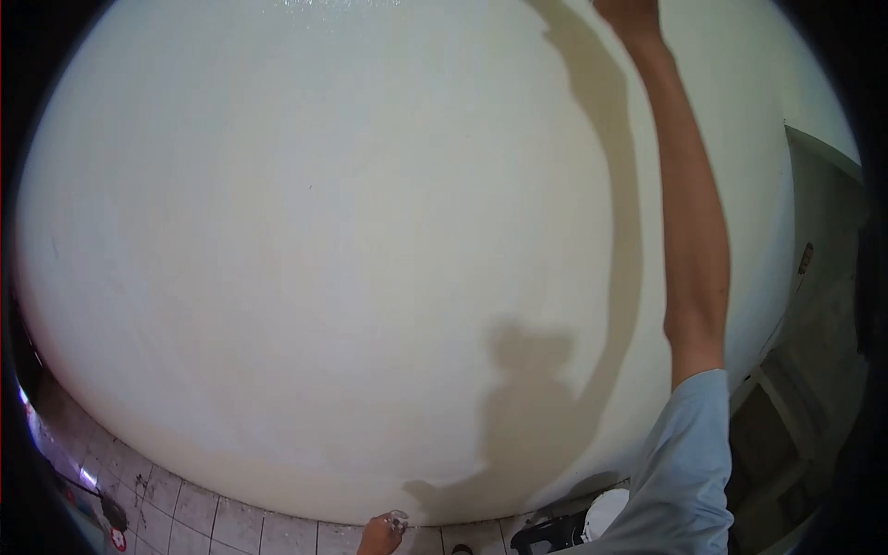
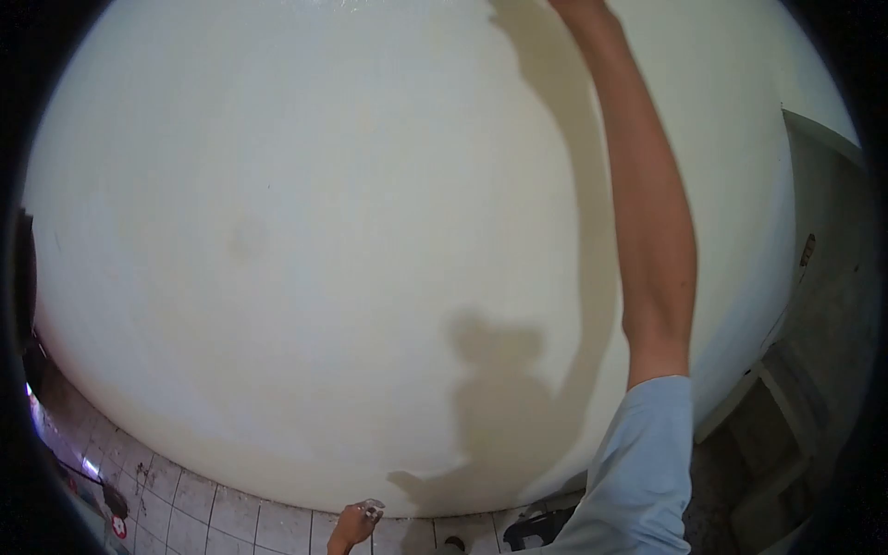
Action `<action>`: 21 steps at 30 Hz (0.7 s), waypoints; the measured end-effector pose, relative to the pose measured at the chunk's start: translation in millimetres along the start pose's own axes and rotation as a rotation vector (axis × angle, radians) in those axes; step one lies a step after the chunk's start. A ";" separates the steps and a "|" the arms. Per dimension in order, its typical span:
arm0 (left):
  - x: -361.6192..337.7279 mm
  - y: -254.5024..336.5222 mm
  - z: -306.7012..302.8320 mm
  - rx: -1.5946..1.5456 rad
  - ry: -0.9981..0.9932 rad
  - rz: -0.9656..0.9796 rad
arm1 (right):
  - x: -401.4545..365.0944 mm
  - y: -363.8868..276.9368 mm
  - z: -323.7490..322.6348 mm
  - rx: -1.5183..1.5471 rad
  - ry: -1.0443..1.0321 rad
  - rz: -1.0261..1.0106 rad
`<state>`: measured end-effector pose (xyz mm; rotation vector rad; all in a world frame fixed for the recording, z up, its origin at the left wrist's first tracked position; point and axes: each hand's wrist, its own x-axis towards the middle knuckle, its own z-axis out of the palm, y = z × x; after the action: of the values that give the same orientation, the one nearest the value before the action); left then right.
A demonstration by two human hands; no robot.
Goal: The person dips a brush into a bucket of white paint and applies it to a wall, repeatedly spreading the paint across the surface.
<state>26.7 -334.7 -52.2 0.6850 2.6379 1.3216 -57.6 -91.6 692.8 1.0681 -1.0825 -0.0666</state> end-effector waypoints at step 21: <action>-29.3 -11.2 1.4 0.063 -0.015 0.115 | -359.6 -378.4 -36.4 0.665 -1.032 0.591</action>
<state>49.3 -352.4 -64.7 0.8639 2.6750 1.2608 -53.5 -81.2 169.6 1.2668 -2.4413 0.2654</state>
